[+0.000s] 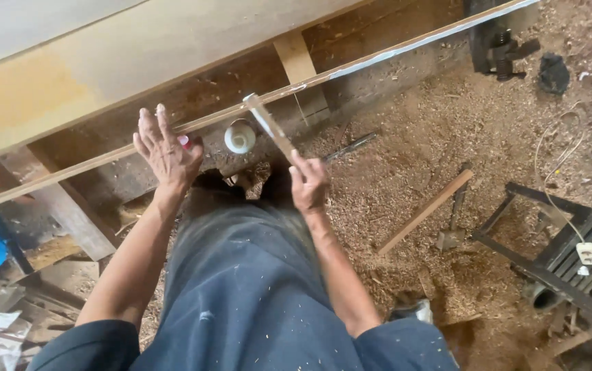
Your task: Applying wood glue to thin wooden strips and aligning larger boards in a woodworking shop.
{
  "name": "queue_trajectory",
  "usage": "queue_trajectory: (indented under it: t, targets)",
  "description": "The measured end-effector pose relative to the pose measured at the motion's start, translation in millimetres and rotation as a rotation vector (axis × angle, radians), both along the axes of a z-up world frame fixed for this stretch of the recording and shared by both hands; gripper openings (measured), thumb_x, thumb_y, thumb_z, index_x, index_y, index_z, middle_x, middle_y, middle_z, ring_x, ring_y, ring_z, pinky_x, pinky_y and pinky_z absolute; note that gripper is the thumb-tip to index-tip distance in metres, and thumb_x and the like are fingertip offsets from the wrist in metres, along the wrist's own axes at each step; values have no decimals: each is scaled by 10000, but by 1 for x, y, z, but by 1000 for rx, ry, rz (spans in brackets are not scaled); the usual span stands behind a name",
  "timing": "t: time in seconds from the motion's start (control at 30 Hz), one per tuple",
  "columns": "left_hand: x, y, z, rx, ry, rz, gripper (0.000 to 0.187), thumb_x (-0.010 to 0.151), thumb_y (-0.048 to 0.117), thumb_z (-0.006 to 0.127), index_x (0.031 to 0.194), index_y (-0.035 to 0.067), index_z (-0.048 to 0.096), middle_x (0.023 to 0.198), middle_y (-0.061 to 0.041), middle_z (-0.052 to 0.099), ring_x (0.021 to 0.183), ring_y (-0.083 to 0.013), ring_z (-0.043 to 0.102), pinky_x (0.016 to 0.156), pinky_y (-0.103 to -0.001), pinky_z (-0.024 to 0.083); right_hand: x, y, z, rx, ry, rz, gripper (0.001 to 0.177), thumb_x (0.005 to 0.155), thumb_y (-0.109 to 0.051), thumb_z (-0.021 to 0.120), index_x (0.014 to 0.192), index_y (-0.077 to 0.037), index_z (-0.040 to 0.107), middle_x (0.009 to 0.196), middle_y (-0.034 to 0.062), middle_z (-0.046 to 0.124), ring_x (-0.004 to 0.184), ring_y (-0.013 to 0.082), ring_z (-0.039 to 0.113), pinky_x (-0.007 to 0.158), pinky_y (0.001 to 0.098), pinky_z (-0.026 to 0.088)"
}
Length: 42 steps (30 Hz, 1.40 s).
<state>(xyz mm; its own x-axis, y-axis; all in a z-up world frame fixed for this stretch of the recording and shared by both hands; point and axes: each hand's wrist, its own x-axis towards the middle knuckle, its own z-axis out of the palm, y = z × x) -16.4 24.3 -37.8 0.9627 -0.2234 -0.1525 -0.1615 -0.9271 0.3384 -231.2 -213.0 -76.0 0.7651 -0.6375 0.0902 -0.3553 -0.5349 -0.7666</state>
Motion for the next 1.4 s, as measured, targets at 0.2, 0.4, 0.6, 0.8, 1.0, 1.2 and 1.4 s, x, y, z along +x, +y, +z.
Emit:
queue_trajectory:
  t: [0.2,0.4,0.6,0.8,1.0,1.2,1.4]
  targets:
    - [3,3,1,-80,17,13,1087,700,209,826,1632,110,277,1617,-286,228,1496,-472,260,1196,-635,136,-8,-25,6,16,-34,-247,418,913,-178,758,1320,-270,731,980,64,672,882,243,662,860,357,531]
    - [6,-1,7,-84,107,16,1091,684,152,758,1638,87,233,1651,-274,177,1541,-446,213,1234,-613,97,-9,17,21,-26,-38,0,477,880,-102,755,1337,-234,717,885,113,609,828,322,650,803,399,528]
    - [-43,37,-1,-632,-191,-329,590,889,126,700,1427,59,467,1314,-229,537,1154,-349,562,856,-435,599,-30,38,103,61,84,175,330,1033,-119,606,1346,-23,637,901,90,657,639,133,552,468,251,543]
    - [-52,-10,-64,-460,581,-131,1041,725,457,897,1549,141,345,1576,-158,364,1376,-408,457,1213,-688,25,26,7,184,-87,425,517,353,1048,-222,512,1249,7,692,979,175,739,684,162,668,499,272,584]
    - [-71,-75,-140,-811,46,28,816,688,548,926,1254,78,575,1170,-168,646,1082,-333,627,796,-455,582,86,-3,211,-415,606,803,276,971,-137,582,1197,-82,731,798,72,679,635,230,599,567,389,508]
    - [-53,-63,-134,-807,-138,-184,611,691,255,845,1228,62,628,1201,-168,663,1109,-373,623,897,-484,544,96,-16,195,-534,826,836,121,898,-323,610,987,-296,688,730,69,603,646,353,647,613,486,560]
    - [-64,-27,-80,-601,183,-153,694,662,256,813,1310,161,583,1333,-122,595,1229,-412,560,993,-578,486,77,-73,184,-194,1055,628,240,868,-383,614,1054,-346,761,787,1,785,745,215,724,766,320,531]
